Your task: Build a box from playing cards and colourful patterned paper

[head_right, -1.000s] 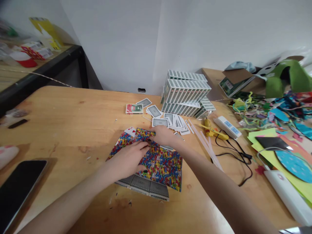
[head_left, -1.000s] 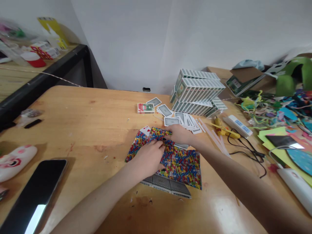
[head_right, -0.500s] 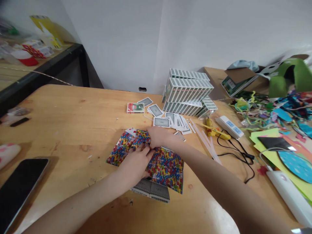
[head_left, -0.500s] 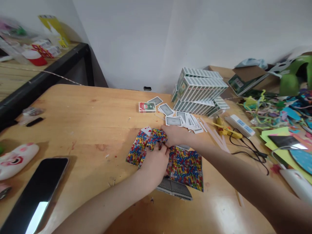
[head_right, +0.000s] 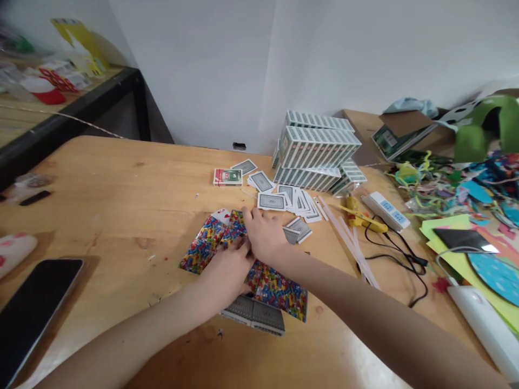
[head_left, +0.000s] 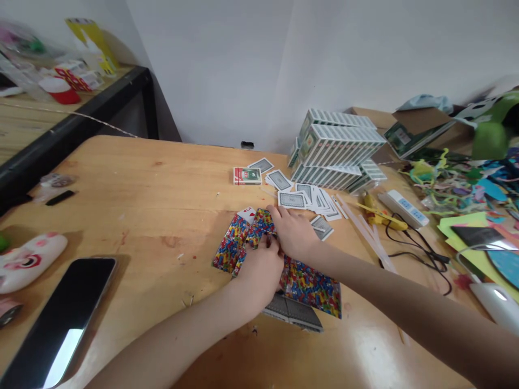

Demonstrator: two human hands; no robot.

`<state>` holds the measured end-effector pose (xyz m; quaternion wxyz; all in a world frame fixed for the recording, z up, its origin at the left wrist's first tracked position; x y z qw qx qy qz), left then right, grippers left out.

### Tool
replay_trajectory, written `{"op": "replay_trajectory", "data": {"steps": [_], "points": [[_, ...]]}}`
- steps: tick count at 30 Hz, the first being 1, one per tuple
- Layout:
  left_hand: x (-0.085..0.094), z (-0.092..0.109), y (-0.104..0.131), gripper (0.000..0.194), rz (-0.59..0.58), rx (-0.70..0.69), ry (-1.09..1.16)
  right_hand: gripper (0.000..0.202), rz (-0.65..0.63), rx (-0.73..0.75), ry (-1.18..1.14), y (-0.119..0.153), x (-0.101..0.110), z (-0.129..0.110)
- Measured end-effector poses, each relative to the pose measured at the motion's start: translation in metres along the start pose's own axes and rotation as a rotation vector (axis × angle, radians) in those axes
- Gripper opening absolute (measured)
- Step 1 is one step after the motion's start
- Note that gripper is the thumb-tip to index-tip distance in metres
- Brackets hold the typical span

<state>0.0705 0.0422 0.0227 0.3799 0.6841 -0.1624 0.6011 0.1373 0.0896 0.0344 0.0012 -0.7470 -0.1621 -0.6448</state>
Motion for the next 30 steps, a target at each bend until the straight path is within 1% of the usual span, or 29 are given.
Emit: {"op": "replay_trajectory", "data": {"steps": [2, 6, 10, 13, 16, 18, 22, 30], "points": [[0.0, 0.001, 0.0, 0.059, -0.005, 0.002, -0.005, 0.049, 0.013, -0.007, 0.007, 0.001, 0.0, 0.0], [-0.001, 0.003, 0.001, 0.047, -0.016, 0.009, -0.028, 0.056, 0.036, -0.039, 0.007, 0.005, -0.004, 0.0], [-0.003, 0.006, 0.0, 0.041, 0.011, 0.039, -0.055, 0.054, 0.124, -0.039, 0.007, 0.007, -0.008, 0.002], [-0.007, 0.008, 0.0, 0.044, 0.03, 0.108, -0.085, 0.055, 0.141, 0.026, -0.068, 0.004, -0.012, 0.008], [-0.01, 0.007, 0.0, 0.054, 0.031, 0.176, -0.093, 0.061, 0.123, 0.111, -0.166, -0.002, -0.015, 0.016], [-0.01, 0.006, 0.0, 0.058, 0.037, 0.208, -0.089, 0.061, 0.143, 0.158, -0.185, -0.004, -0.015, 0.02], [-0.009, 0.003, 0.001, 0.055, 0.058, 0.206, -0.095, 0.056, 0.174, 0.182, -0.137, -0.001, -0.015, 0.021], [-0.01, 0.005, 0.001, 0.057, 0.034, 0.212, -0.085, 0.057, 0.177, 0.192, -0.001, 0.005, -0.011, 0.01]]}}
Point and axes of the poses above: each hand's wrist, its own y-axis away from the middle knuckle, its own x-axis out of the back of the hand, z = x × y, the point moved 5 cm from there along -y, towards the middle knuckle, and after that the axes turned 15 degrees about -y, right-handed, at the moved point
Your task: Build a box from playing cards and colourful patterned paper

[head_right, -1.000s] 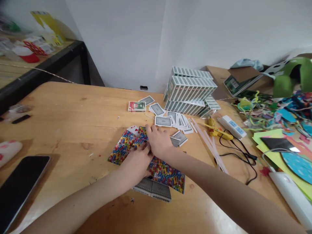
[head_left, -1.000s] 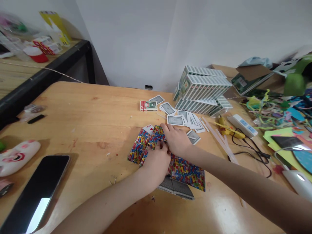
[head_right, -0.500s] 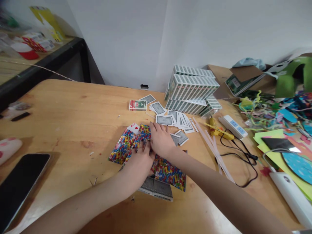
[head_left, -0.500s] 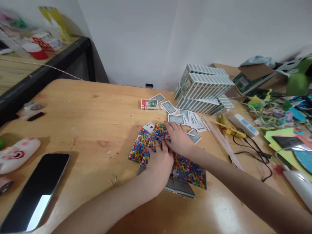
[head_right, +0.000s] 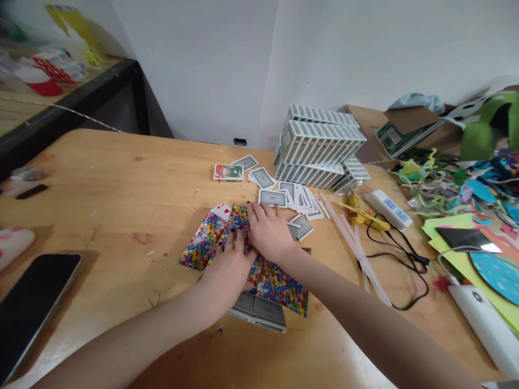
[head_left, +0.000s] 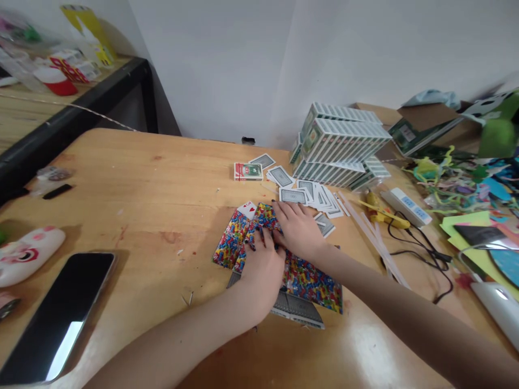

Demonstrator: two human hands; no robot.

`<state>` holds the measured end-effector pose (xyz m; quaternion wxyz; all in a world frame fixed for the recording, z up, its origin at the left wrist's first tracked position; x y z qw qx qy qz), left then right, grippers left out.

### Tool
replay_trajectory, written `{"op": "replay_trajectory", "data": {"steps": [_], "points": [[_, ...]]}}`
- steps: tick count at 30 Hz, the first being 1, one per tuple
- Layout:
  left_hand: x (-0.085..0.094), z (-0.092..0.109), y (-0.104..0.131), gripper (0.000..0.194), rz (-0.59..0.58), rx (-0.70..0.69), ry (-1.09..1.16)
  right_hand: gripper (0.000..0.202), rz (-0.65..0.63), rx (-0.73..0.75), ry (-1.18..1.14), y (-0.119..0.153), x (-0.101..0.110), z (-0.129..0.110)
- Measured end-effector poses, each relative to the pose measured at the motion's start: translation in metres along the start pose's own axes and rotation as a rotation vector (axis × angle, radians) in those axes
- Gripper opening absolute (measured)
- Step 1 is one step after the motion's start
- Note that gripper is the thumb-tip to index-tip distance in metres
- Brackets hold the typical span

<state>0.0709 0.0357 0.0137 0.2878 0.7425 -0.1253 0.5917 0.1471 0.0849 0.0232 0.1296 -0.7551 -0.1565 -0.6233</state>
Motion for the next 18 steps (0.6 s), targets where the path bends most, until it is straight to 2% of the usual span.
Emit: {"op": "replay_trajectory", "data": {"steps": [7, 11, 15, 18], "points": [[0.001, -0.001, 0.0, 0.063, -0.026, -0.01, 0.0, 0.056, -0.004, 0.0, -0.036, -0.002, -0.004, 0.003], [0.0, -0.002, -0.001, 0.069, -0.046, -0.013, -0.008, 0.054, 0.073, -0.034, -0.121, 0.009, 0.009, 0.015], [-0.002, -0.002, -0.002, 0.08, -0.048, -0.018, 0.008, 0.026, 0.147, -0.152, -0.273, 0.037, 0.029, 0.016], [-0.002, -0.002, -0.003, 0.083, -0.066, -0.027, 0.006, 0.027, -0.062, -0.246, -0.332, 0.059, 0.019, 0.002]]}}
Point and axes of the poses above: each hand's wrist, its own y-axis away from the middle knuckle, its own x-axis out of the back of the hand, z = x × y, the point moved 5 cm from there along -y, towards the middle knuckle, and after that the axes turned 15 degrees about -y, right-handed, at the moved point
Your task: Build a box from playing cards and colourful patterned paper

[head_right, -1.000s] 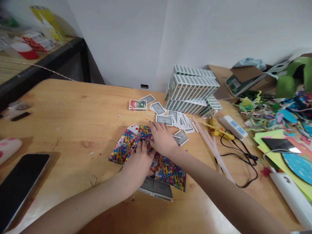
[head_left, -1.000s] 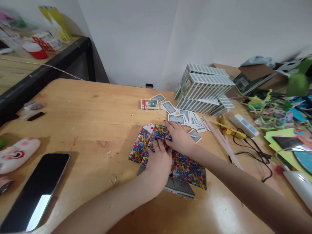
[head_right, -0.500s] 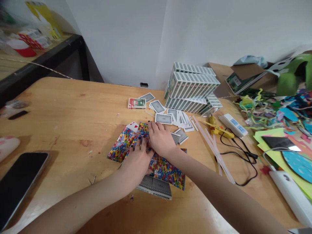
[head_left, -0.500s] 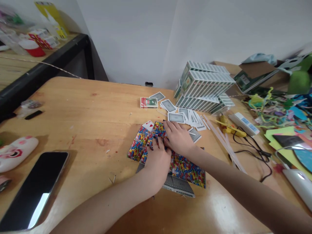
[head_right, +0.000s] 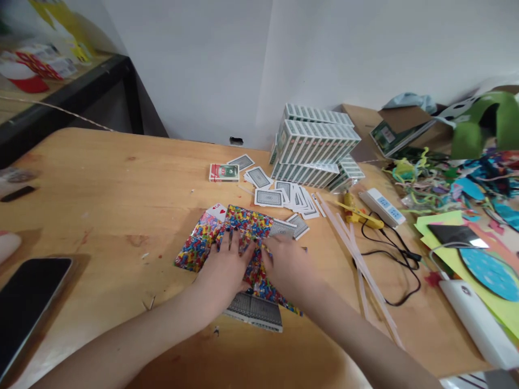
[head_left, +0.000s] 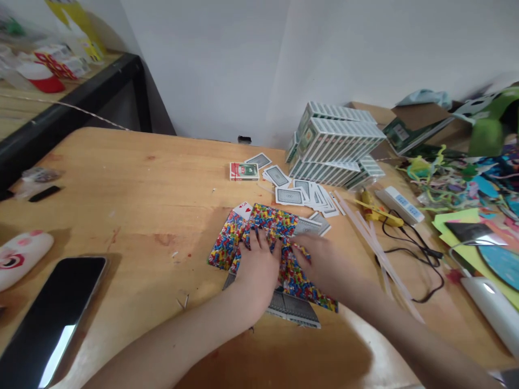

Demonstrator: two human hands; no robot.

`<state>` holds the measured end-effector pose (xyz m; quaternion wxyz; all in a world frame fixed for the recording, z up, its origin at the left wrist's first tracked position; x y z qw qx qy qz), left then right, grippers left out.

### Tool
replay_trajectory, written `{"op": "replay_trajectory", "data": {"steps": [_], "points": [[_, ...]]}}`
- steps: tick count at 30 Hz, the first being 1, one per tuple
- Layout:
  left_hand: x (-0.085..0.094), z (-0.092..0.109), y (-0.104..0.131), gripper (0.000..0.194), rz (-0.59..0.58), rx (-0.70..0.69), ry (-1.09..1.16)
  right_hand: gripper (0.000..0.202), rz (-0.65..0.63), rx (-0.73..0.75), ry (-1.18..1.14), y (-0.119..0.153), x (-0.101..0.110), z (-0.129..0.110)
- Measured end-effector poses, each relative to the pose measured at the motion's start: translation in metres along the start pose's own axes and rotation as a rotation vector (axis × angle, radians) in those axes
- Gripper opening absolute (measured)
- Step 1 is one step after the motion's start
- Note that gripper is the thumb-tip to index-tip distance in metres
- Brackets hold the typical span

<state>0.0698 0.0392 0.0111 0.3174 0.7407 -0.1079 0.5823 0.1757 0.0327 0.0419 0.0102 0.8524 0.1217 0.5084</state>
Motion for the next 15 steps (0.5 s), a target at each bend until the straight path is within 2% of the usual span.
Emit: {"op": "replay_trajectory", "data": {"steps": [2, 7, 12, 15], "points": [[0.001, -0.001, 0.0, 0.082, -0.025, 0.004, -0.008, 0.033, -0.079, -0.007, 0.069, 0.011, -0.016, -0.004], [0.004, -0.008, 0.004, 0.075, -0.065, 0.128, -0.064, 0.05, -0.105, 0.068, 0.107, 0.012, -0.045, -0.005], [0.008, -0.011, 0.009, 0.061, 0.111, 0.133, -0.094, 0.042, 0.055, 0.16, 0.116, 0.001, -0.043, -0.001], [0.002, -0.014, 0.013, 0.064, 0.233, 0.121, -0.063, 0.039, 0.12, 0.193, 0.108, 0.001, -0.042, 0.001]]}}
Point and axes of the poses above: each hand's wrist, its own y-axis away from the middle knuckle, its own x-axis out of the back of the hand, z = x × y, the point moved 5 cm from there along -y, towards the middle knuckle, and after that the axes turned 15 degrees about -y, right-handed, at the moved point
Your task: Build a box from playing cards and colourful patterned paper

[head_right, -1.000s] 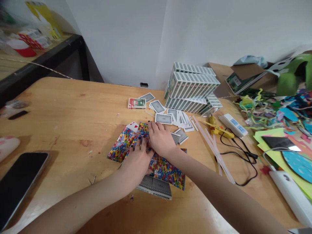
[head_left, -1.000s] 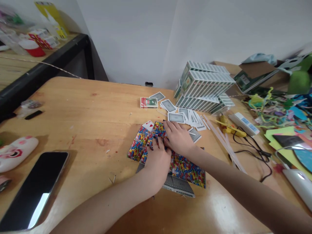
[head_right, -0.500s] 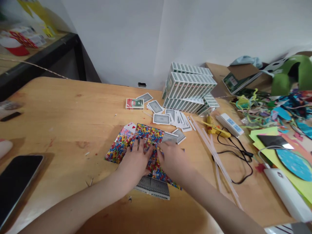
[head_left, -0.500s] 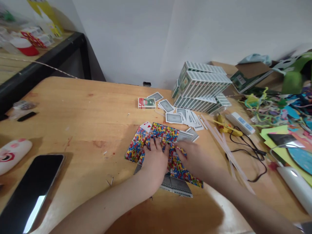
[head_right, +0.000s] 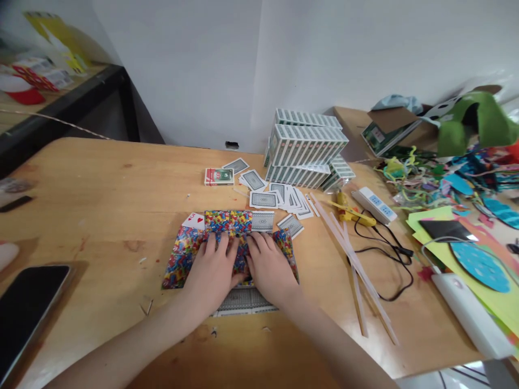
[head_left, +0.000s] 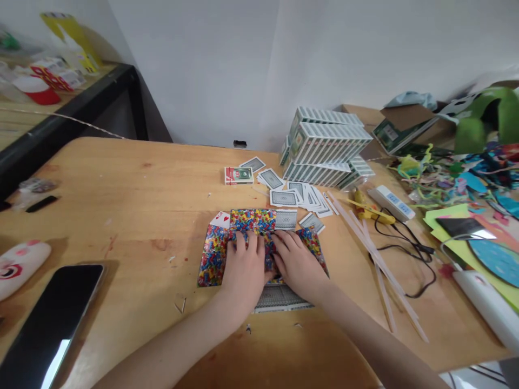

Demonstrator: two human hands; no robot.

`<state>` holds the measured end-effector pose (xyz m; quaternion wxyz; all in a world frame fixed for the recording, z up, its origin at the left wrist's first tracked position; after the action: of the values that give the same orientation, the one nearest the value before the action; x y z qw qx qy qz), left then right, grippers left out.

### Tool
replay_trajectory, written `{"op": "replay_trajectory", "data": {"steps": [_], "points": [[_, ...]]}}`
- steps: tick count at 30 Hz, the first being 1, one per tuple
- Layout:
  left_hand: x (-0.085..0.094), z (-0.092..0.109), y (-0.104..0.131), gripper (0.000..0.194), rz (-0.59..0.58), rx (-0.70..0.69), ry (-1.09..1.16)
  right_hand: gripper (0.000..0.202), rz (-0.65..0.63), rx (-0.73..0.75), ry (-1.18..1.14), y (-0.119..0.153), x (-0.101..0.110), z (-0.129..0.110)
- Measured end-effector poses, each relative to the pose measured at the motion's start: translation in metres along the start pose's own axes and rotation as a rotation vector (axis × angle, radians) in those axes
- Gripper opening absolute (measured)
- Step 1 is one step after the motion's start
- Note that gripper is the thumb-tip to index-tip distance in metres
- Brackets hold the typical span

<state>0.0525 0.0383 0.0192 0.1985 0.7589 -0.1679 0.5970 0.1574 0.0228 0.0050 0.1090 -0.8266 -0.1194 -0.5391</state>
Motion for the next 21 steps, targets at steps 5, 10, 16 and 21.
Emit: {"op": "replay_trajectory", "data": {"steps": [5, 10, 16, 21], "points": [[-0.015, -0.005, 0.009, 0.064, 0.118, -0.038, 0.105, 0.044, 0.041, -0.007, -0.022, 0.009, -0.008, 0.002], [-0.025, -0.005, 0.016, 0.061, 0.163, -0.022, 0.168, 0.044, 0.047, -0.011, -0.016, 0.017, -0.015, 0.002], [-0.026, -0.003, 0.014, 0.05, 0.187, -0.016, 0.155, 0.043, 0.122, -0.06, -0.055, 0.01, -0.017, 0.002], [-0.026, -0.005, 0.003, 0.043, 0.207, 0.036, 0.122, 0.039, 0.241, -0.128, -0.075, 0.002, -0.019, 0.0]]}}
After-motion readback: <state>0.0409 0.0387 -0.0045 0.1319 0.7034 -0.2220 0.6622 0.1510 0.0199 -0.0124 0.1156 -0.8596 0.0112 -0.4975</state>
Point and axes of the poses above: each hand's wrist, its own y-axis away from the middle knuckle, its own x-axis out of the back of the hand, z = x × y, the point moved 5 cm from there along -y, towards the middle knuckle, and after that the axes turned 15 degrees about -y, right-handed, at the moved point
